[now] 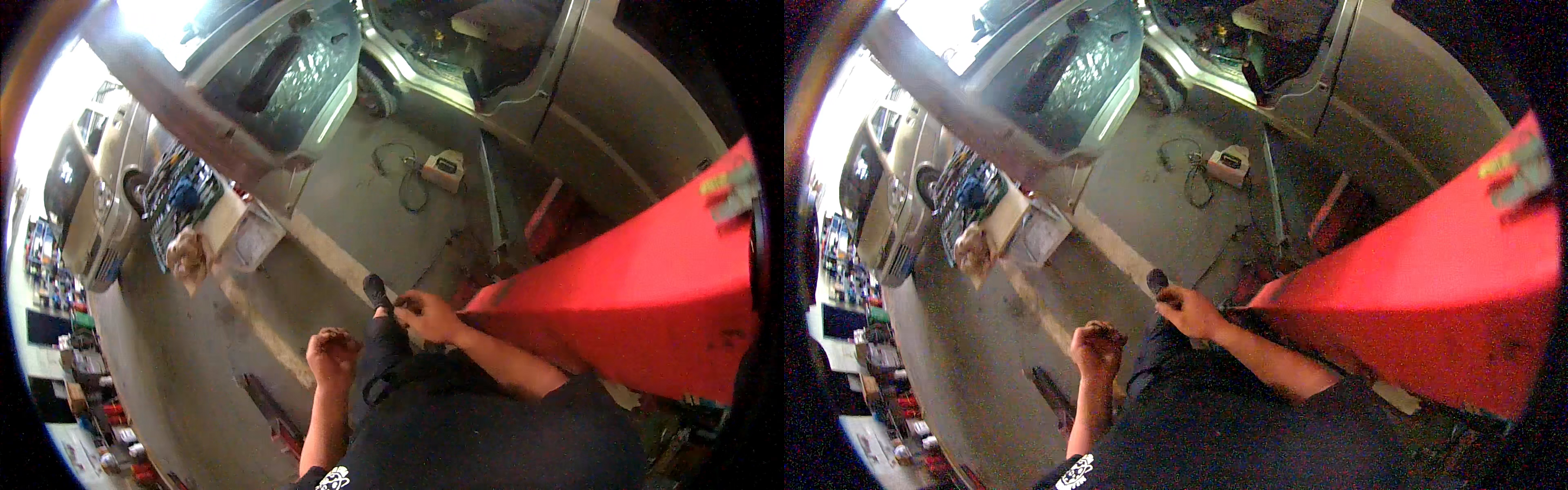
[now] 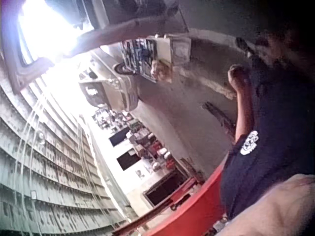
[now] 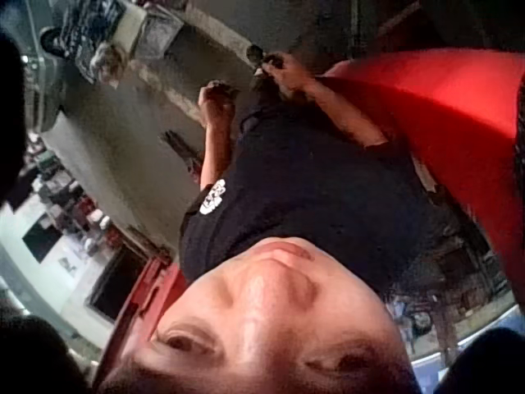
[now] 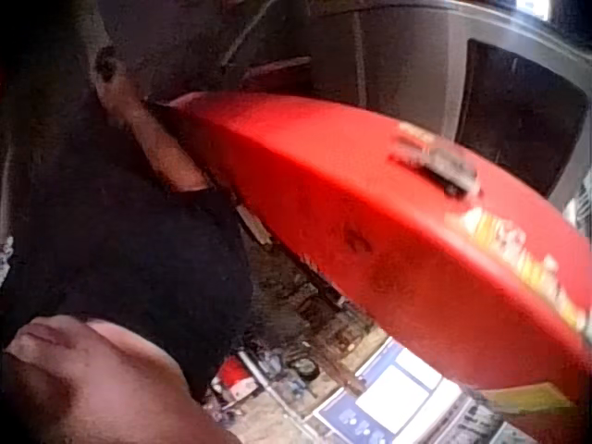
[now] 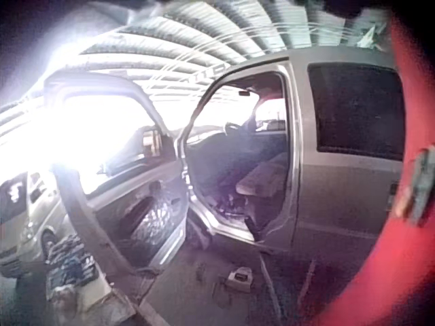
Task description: The person retrieves a welding machine and cables from a cluttered workshop, connects the welding gun to the machine, and works on the interior of a car door. They then retrieve a metal rod and a small metal part from a container and appear to install or adjust components inside the door.
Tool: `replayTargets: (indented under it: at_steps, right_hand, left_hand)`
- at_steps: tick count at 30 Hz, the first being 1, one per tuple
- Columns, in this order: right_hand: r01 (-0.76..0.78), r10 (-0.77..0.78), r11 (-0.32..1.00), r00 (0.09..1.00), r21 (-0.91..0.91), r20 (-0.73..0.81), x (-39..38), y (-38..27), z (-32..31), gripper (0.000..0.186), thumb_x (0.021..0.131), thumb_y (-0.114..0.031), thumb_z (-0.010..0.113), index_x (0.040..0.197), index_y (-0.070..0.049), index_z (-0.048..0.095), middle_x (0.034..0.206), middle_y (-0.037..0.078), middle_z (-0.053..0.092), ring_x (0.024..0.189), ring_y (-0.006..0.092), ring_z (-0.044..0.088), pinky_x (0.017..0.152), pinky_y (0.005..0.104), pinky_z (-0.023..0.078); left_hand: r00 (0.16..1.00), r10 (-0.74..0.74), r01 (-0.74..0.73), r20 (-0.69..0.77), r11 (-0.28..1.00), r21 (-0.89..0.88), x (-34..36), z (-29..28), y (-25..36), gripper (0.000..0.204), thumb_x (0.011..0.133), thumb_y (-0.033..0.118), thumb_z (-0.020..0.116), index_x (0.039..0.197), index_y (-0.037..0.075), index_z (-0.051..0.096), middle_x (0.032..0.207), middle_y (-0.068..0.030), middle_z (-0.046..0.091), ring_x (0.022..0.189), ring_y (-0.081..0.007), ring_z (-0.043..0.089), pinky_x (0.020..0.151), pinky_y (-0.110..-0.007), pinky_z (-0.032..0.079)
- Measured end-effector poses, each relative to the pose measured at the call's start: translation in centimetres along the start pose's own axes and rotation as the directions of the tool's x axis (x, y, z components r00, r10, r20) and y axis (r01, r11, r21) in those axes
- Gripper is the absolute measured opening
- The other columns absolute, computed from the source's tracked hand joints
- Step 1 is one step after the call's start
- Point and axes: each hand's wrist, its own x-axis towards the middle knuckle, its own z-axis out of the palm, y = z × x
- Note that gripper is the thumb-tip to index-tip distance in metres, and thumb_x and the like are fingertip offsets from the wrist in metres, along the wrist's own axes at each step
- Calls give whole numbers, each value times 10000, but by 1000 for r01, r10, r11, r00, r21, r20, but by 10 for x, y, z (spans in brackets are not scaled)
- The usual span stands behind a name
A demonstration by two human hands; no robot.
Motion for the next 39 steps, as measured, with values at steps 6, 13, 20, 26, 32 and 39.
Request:
replayTargets:
  at_steps: [6, 13, 20, 26, 32, 39]
  right_hand:
    - [-16, 8, 997, 994, -75, -106, 86, -24, -33, 399, 850, -303, 637, 1110, -6, 575, 1005, 145, 659, 904, 226, 640, 824, 355, 491]
    - [89, -161, 936, 969, -342, -190, 230, -94, -62, 421, 817, -266, 680, 1156, -49, 558, 986, 168, 655, 852, 275, 658, 767, 362, 519]
    - [61, -208, 921, 913, -385, -352, 338, -124, -103, 370, 838, -305, 637, 1114, -73, 554, 992, 159, 655, 853, 349, 646, 746, 422, 526]
    - [30, -69, 996, 855, -83, -514, 409, -129, -161, 305, 878, -215, 584, 1093, -2, 544, 906, 141, 649, 773, 256, 652, 695, 377, 520]
    - [202, 71, 870, 852, 450, -519, 529, -114, -237, 255, 902, -137, 538, 1065, 58, 529, 878, 104, 607, 667, 170, 607, 638, 302, 492]
    - [122, 76, 895, 907, 430, -414, 682, -155, -346, 225, 907, -168, 552, 1026, 23, 537, 839, 87, 602, 666, 152, 623, 624, 297, 507]
  left_hand:
    - [992, -117, 106, 38, 968, 227, 143, 5, 13, 95, 794, 180, 575, 785, 90, 544, 768, -67, 560, 726, -250, 533, 687, -410, 436]
    - [940, -279, 97, 194, 767, 634, 286, 145, 55, 200, 839, 171, 574, 955, 8, 570, 868, -104, 605, 785, -243, 587, 731, -388, 486]
    - [855, -411, 10, 317, 625, 781, 399, 254, 83, 300, 860, 204, 587, 995, -63, 606, 887, -111, 636, 790, -182, 603, 735, -314, 487]
    - [792, -346, -504, 503, 94, 858, 479, 346, 108, 339, 878, 288, 597, 1011, -23, 628, 815, -121, 655, 751, -165, 608, 677, -315, 479]
    - [570, -57, -812, 820, -194, 551, 570, 511, 149, 215, 833, 200, 641, 919, 5, 616, 799, -120, 608, 645, -225, 576, 606, -342, 474]
    - [628, -356, -736, 692, -562, 378, 708, 594, 176, 227, 828, 189, 627, 984, 25, 614, 936, -132, 618, 804, -270, 618, 707, -348, 508]
